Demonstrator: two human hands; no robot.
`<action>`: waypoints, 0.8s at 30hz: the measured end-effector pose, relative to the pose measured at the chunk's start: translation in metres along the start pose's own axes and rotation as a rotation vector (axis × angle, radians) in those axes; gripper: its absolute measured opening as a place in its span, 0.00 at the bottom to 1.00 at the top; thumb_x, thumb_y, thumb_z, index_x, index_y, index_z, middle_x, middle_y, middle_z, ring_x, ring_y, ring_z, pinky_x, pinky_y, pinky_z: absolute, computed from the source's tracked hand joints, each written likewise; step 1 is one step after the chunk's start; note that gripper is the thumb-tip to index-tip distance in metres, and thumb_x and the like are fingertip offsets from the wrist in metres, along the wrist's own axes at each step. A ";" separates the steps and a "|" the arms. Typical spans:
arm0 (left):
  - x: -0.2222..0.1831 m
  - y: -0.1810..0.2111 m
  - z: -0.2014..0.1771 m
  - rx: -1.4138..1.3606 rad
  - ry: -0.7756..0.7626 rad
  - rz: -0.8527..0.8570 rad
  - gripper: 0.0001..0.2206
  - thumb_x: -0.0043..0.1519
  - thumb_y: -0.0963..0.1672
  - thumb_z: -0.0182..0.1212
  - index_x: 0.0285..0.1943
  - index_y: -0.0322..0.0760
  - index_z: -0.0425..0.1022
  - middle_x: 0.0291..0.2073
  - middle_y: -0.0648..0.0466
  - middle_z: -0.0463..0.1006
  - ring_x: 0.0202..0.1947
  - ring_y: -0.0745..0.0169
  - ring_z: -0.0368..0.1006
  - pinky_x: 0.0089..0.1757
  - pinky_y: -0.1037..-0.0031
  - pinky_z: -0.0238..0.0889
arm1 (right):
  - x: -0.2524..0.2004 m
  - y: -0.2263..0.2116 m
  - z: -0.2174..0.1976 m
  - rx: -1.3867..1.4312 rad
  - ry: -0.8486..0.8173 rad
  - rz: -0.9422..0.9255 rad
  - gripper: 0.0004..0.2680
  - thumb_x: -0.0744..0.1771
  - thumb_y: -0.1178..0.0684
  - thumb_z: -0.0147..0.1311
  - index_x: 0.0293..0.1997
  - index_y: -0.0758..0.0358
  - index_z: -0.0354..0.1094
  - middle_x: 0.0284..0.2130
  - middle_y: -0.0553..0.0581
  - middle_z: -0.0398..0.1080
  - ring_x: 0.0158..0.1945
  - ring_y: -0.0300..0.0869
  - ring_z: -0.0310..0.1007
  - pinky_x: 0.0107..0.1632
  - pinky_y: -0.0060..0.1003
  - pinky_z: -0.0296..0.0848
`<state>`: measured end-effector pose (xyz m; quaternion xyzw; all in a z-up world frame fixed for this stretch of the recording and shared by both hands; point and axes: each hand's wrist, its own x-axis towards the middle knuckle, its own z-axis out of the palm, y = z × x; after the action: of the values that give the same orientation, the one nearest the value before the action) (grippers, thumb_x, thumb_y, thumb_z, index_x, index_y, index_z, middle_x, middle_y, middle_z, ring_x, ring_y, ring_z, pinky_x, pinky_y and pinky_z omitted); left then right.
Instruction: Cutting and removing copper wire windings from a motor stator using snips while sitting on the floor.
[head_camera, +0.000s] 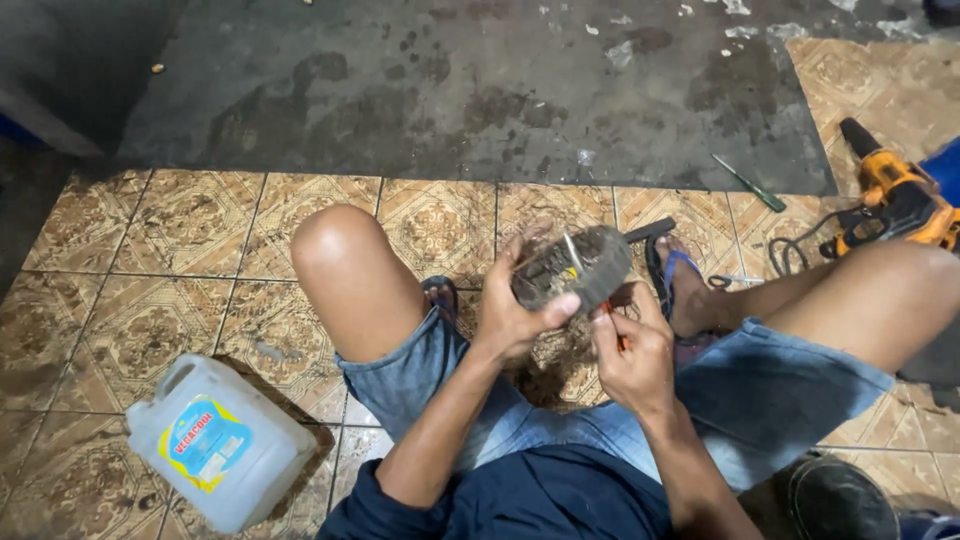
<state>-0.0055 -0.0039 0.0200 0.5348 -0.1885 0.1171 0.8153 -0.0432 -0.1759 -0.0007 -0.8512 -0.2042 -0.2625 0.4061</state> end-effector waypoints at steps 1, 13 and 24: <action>0.000 0.004 0.000 0.000 0.004 0.000 0.41 0.46 0.54 0.74 0.61 0.20 0.64 0.45 0.35 0.73 0.48 0.35 0.71 0.52 0.43 0.69 | 0.000 -0.004 0.002 0.001 -0.004 -0.001 0.13 0.68 0.58 0.53 0.19 0.62 0.73 0.35 0.60 0.69 0.40 0.55 0.74 0.48 0.41 0.71; -0.006 -0.024 -0.006 -0.130 0.051 0.014 0.42 0.49 0.57 0.66 0.66 0.24 0.63 0.54 0.31 0.71 0.54 0.32 0.69 0.55 0.41 0.66 | -0.009 -0.011 0.012 0.525 -0.019 0.116 0.19 0.70 0.58 0.47 0.13 0.63 0.66 0.37 0.62 0.67 0.34 0.48 0.75 0.42 0.38 0.73; -0.014 -0.080 -0.024 -0.586 0.385 -0.284 0.30 0.55 0.56 0.60 0.59 0.31 0.73 0.42 0.38 0.79 0.41 0.47 0.77 0.46 0.53 0.74 | -0.025 0.001 0.014 0.255 -0.131 0.073 0.19 0.69 0.58 0.50 0.10 0.62 0.67 0.41 0.63 0.72 0.34 0.50 0.78 0.49 0.52 0.74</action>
<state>0.0176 -0.0137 -0.0611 0.2678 0.0187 0.0422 0.9624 -0.0580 -0.1688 -0.0238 -0.8149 -0.2307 -0.1634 0.5060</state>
